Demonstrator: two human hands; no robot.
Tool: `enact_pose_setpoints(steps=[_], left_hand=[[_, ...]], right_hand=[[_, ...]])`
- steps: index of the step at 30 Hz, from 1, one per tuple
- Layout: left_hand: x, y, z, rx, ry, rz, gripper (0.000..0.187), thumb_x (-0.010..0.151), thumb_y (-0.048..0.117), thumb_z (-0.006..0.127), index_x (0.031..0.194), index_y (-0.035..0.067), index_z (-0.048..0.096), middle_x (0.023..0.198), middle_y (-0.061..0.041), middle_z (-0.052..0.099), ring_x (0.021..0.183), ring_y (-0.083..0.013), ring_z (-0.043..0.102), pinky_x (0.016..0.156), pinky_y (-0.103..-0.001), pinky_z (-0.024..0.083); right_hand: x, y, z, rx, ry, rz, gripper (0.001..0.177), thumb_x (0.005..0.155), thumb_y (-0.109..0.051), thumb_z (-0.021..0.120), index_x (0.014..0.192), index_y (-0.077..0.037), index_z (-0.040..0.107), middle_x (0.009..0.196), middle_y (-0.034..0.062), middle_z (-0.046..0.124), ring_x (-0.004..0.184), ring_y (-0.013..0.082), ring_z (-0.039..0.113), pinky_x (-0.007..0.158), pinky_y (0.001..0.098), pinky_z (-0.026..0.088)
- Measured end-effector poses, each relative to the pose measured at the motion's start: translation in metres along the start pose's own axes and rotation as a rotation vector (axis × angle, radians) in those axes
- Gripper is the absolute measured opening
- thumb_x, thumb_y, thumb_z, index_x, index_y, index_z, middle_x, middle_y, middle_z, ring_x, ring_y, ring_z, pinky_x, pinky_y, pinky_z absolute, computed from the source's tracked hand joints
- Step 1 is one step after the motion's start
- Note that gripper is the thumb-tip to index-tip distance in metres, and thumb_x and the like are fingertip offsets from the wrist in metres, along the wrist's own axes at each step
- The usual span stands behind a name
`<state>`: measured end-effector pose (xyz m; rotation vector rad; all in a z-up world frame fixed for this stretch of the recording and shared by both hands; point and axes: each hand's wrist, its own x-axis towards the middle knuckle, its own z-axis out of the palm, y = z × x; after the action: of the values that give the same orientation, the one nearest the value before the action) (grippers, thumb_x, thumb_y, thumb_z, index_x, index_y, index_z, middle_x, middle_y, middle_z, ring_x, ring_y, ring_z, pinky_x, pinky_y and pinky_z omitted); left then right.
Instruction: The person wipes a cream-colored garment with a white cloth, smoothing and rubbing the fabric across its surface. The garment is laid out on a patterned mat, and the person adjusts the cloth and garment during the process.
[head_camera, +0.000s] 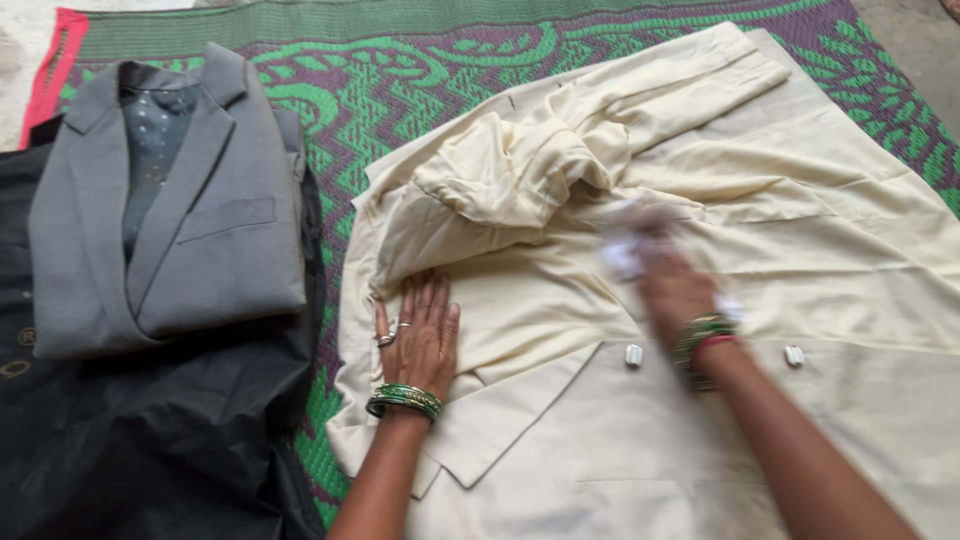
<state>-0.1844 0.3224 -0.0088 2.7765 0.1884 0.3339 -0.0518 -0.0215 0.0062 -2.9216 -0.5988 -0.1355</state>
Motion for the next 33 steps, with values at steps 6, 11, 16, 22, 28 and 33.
enact_pose_setpoints(steps=[6,11,16,22,28,33], left_hand=[[-0.003,0.001,-0.018,-0.442,0.100,-0.105,0.059,0.108,0.044,0.020,0.150,0.018,0.052,0.148,-0.007,0.059,0.145,-0.0243,0.048,0.127,-0.050,0.013],[-0.011,-0.006,-0.028,-0.745,0.320,-0.188,0.058,0.111,0.038,0.023,0.139,0.004,0.061,0.141,-0.017,0.064,0.137,-0.0343,0.055,0.119,-0.044,0.035],[-0.007,-0.011,-0.034,-0.872,0.384,-0.250,0.057,0.110,0.035,0.024,0.136,-0.001,0.061,0.137,-0.020,0.065,0.130,-0.0343,0.061,0.110,-0.040,0.045],[-0.010,0.003,-0.048,-0.783,0.535,-0.237,0.051,0.112,0.027,0.026,0.131,0.002,0.066,0.135,-0.017,0.068,0.127,-0.0316,0.064,0.106,-0.040,0.051],[-0.012,0.002,-0.048,-0.747,0.555,-0.300,0.050,0.109,0.024,0.029,0.128,0.002,0.068,0.133,-0.016,0.070,0.122,-0.0285,0.066,0.100,-0.039,0.053],[-0.016,-0.011,-0.045,-0.810,0.619,-0.260,0.054,0.108,0.026,0.032,0.147,-0.009,0.046,0.146,-0.027,0.055,0.136,-0.0389,0.055,0.115,-0.045,0.041]], right_hand=[[0.005,0.028,-0.022,0.165,0.258,0.207,0.038,0.102,-0.007,0.051,0.139,-0.002,0.058,0.147,0.0236,0.058,0.136,0.0397,0.054,0.119,0.0529,0.041],[-0.005,-0.180,0.016,0.410,0.378,-0.378,0.043,0.080,0.001,0.055,0.122,-0.005,0.062,0.124,0.0195,0.061,0.127,0.0410,0.054,0.111,0.0530,0.044],[-0.013,-0.255,0.022,0.335,-0.069,-0.542,0.048,0.087,-0.019,0.052,0.133,-0.008,0.053,0.145,0.0189,0.051,0.128,0.0360,0.053,0.098,0.0570,0.037],[-0.005,-0.120,-0.015,0.055,0.087,-0.056,0.025,0.090,-0.013,0.053,0.111,-0.008,0.066,0.117,0.0184,0.064,0.109,0.0380,0.059,0.087,0.0544,0.046],[-0.006,-0.160,-0.043,0.469,0.338,-0.182,0.018,0.088,-0.004,0.061,0.106,-0.001,0.064,0.107,0.0172,0.064,0.100,0.0374,0.057,0.090,0.0503,0.046],[0.010,-0.289,-0.003,0.386,0.104,-0.646,0.040,0.088,-0.025,0.066,0.126,-0.013,0.064,0.140,0.0137,0.055,0.133,0.0404,0.044,0.105,0.0572,0.032]])
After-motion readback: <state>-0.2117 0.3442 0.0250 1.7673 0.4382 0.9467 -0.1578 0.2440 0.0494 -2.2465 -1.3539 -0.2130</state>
